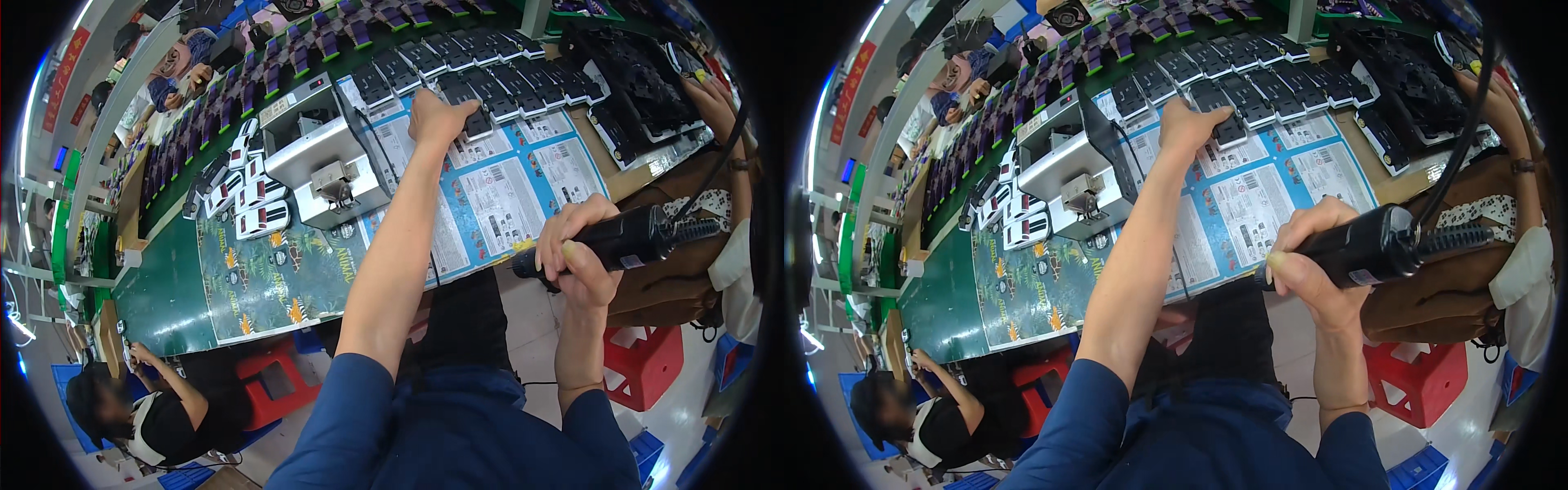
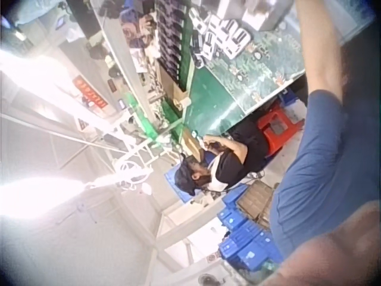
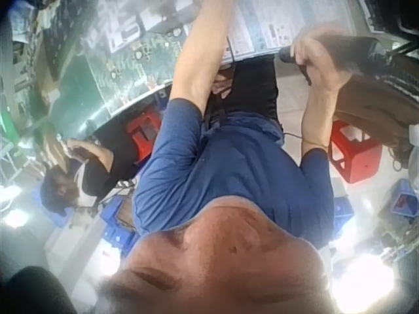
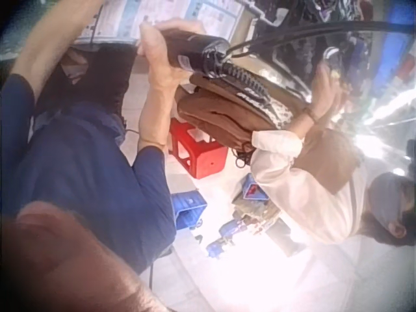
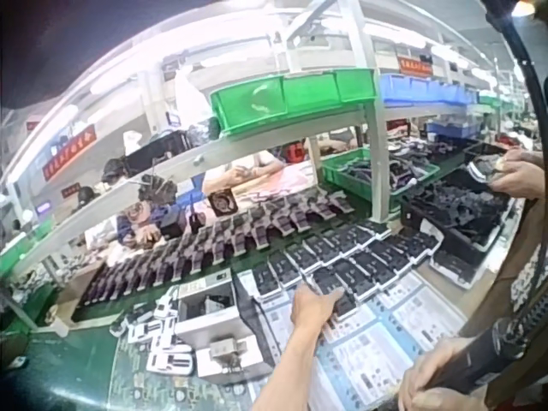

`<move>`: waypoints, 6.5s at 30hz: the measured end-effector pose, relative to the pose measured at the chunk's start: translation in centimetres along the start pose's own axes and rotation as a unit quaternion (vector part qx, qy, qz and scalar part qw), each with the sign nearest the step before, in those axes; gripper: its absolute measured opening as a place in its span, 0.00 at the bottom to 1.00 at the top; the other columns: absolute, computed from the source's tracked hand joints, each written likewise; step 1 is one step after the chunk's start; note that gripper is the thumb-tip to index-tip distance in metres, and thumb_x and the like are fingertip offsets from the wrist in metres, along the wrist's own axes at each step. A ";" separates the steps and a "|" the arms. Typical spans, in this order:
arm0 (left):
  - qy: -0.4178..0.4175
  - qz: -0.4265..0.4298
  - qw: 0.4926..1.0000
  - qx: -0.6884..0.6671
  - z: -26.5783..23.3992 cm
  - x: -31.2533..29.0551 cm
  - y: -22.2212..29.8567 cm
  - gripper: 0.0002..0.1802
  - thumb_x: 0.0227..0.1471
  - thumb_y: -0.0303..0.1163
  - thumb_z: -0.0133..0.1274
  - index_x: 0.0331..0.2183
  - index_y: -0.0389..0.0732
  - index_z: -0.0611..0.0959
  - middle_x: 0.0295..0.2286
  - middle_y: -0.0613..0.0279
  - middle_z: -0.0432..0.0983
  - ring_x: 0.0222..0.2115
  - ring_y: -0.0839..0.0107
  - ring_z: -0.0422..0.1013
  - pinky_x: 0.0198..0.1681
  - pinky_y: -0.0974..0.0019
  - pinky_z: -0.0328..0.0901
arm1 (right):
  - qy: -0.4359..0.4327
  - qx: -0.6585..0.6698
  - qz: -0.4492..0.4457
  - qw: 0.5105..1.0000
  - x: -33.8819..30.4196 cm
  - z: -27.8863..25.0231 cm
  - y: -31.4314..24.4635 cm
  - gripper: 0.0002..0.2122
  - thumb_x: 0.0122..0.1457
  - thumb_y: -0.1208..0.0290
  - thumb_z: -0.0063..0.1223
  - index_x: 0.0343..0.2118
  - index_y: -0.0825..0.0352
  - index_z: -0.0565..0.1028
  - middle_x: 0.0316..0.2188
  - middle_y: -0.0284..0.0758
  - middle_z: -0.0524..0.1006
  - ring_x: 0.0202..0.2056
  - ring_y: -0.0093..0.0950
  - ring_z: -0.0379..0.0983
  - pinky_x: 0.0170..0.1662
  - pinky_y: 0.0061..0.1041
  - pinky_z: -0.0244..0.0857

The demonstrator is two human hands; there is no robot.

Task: Assembling electronic toy cars using an electric screwdriver at a factory workbench.

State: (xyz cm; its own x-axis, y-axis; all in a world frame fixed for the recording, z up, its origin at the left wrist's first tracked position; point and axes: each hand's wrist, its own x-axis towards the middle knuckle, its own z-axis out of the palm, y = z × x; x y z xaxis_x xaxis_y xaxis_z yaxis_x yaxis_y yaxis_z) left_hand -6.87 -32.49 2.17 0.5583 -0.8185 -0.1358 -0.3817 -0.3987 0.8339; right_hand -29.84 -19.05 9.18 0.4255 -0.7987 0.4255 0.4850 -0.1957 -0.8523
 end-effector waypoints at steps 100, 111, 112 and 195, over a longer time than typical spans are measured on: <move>-0.024 -0.026 0.741 -0.671 -17.2 -21.6 -17.3 0.40 0.42 0.10 0.50 0.58 0.44 0.64 0.48 0.45 0.70 0.46 0.56 0.74 0.41 0.50 0.76 | -0.067 -0.118 -0.145 0.980 10.9 20.1 8.1 0.12 0.52 0.69 0.65 0.18 0.67 0.75 0.10 0.26 0.72 0.13 0.14 0.67 0.18 0.15 0.60; 0.001 -0.054 0.737 -0.674 -16.6 -21.0 -17.6 0.41 0.40 0.09 0.51 0.57 0.44 0.63 0.44 0.50 0.73 0.41 0.60 0.75 0.38 0.54 0.76 | -0.114 0.122 0.045 0.985 3.9 18.6 4.9 0.10 0.54 0.69 0.61 0.26 0.70 0.74 0.12 0.30 0.70 0.12 0.19 0.65 0.20 0.18 0.61; 0.003 -0.042 0.737 -0.674 -16.6 -20.9 -17.8 0.41 0.40 0.09 0.51 0.57 0.44 0.63 0.44 0.50 0.73 0.41 0.60 0.75 0.38 0.54 0.76 | -0.110 0.119 0.066 0.985 3.1 18.9 4.8 0.10 0.53 0.70 0.63 0.26 0.69 0.73 0.13 0.30 0.70 0.13 0.18 0.65 0.19 0.18 0.60; 0.030 0.022 0.998 -0.055 5.1 0.6 1.9 0.40 0.32 0.40 0.72 0.47 0.36 0.74 0.45 0.50 0.75 0.50 0.56 0.70 0.52 0.52 0.64 | 0.017 -0.031 0.030 0.999 -1.9 -2.6 3.5 0.21 0.53 0.63 0.61 0.42 0.69 0.65 0.23 0.33 0.65 0.21 0.21 0.62 0.25 0.18 0.57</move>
State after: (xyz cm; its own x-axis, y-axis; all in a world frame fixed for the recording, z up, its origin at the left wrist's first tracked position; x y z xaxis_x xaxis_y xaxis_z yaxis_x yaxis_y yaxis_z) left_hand -11.02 -35.85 0.95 0.5871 -0.8066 -0.0683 -0.3252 -0.3123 0.8926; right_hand -30.91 -19.69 4.58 0.4249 -0.8292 0.3633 0.4102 -0.1814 -0.8938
